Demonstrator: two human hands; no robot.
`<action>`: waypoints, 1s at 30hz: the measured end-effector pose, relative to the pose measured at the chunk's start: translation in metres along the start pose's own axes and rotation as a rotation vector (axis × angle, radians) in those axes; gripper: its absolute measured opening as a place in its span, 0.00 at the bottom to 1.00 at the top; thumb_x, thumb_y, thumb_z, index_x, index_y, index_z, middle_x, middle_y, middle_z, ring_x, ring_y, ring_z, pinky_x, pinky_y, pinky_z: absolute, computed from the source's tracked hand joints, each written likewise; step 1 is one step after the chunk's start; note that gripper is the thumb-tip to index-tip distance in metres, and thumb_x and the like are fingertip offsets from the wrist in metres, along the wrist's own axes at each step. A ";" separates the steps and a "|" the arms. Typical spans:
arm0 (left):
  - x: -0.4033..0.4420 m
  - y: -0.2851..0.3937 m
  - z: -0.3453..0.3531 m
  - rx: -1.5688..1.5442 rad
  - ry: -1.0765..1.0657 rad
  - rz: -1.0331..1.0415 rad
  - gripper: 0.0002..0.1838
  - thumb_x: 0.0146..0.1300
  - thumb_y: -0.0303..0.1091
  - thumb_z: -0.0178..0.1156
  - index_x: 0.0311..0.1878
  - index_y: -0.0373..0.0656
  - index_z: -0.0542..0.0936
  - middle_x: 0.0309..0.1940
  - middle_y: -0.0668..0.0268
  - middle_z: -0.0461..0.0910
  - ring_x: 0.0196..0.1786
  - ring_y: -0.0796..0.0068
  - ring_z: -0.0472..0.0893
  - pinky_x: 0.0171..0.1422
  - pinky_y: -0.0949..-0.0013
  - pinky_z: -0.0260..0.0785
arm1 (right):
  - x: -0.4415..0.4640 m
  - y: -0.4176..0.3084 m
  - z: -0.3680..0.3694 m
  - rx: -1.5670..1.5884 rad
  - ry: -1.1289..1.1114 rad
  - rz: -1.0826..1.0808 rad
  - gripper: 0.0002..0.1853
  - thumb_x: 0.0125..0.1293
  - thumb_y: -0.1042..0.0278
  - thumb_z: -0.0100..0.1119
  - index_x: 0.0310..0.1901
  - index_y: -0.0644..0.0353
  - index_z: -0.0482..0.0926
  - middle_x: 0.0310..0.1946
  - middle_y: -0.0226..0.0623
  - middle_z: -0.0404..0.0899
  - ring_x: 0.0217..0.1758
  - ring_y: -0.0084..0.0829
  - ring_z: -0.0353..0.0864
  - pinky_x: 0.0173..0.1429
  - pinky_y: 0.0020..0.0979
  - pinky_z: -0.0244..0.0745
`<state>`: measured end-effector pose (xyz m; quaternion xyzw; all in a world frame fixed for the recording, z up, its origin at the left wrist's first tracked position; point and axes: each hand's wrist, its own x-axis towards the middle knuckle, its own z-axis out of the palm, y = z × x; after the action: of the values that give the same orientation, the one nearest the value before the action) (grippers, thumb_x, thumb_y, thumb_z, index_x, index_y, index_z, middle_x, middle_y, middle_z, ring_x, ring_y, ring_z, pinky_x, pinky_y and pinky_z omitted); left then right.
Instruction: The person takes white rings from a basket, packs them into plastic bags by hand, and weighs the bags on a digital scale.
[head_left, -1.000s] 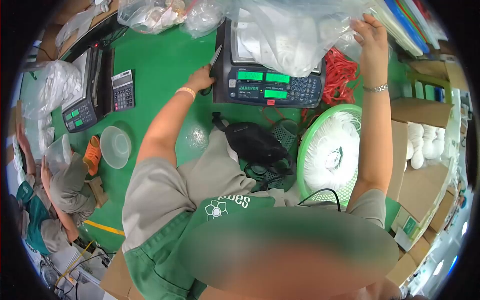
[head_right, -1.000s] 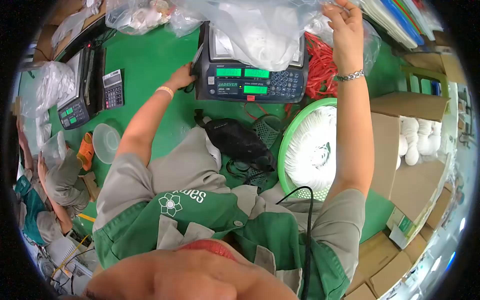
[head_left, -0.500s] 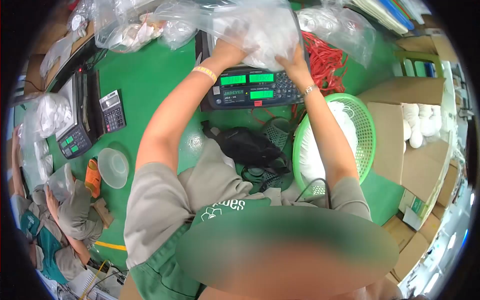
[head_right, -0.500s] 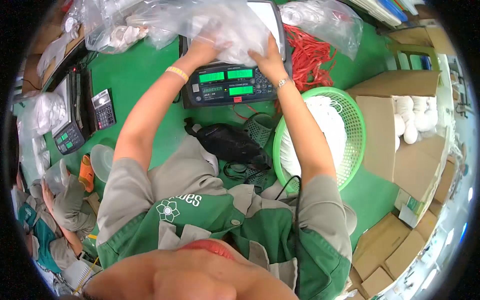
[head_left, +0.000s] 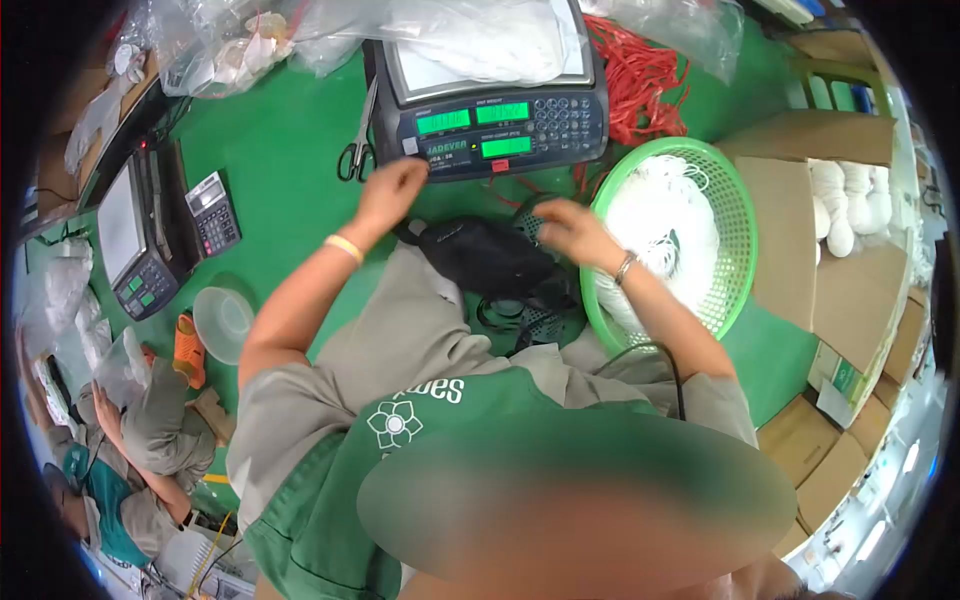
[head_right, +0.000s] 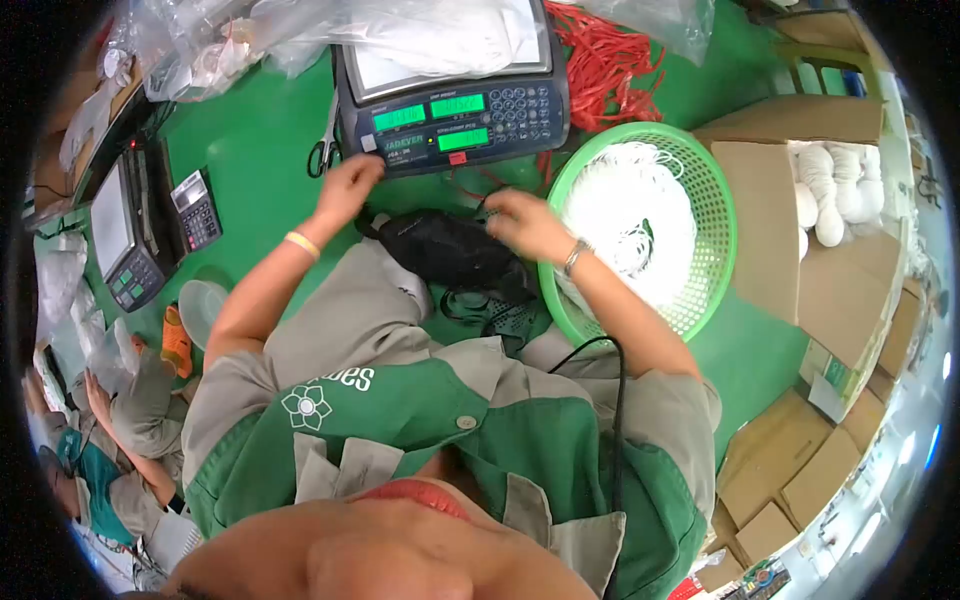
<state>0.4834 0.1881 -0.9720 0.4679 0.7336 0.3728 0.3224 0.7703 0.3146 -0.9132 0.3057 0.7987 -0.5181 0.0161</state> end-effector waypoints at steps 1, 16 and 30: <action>-0.017 -0.003 0.006 0.033 -0.102 -0.059 0.14 0.59 0.40 0.54 0.42 0.43 0.78 0.35 0.60 0.80 0.38 0.61 0.79 0.42 0.67 0.70 | -0.014 0.002 0.019 -0.090 -0.124 -0.030 0.24 0.53 0.61 0.59 0.52 0.58 0.70 0.51 0.50 0.70 0.54 0.47 0.70 0.58 0.39 0.65; 0.094 0.012 -0.115 -0.995 0.366 -0.352 0.32 0.66 0.57 0.33 0.64 0.44 0.46 0.49 0.45 0.68 0.42 0.54 0.77 0.43 0.61 0.72 | -0.057 0.062 -0.065 0.116 0.785 0.212 0.05 0.58 0.73 0.54 0.35 0.61 0.78 0.26 0.31 0.79 0.28 0.19 0.74 0.35 0.21 0.69; 0.165 0.135 -0.116 -0.920 0.352 -0.155 0.13 0.62 0.29 0.47 0.51 0.41 0.69 0.46 0.57 0.71 0.42 0.68 0.76 0.43 0.67 0.74 | -0.070 0.157 -0.111 -0.501 0.662 0.298 0.18 0.47 0.74 0.55 0.44 0.59 0.76 0.47 0.45 0.73 0.53 0.44 0.70 0.57 0.36 0.65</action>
<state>0.3898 0.3505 -0.8181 0.1512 0.5688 0.7062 0.3935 0.9386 0.4177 -0.9664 0.5537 0.8090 -0.1745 -0.0923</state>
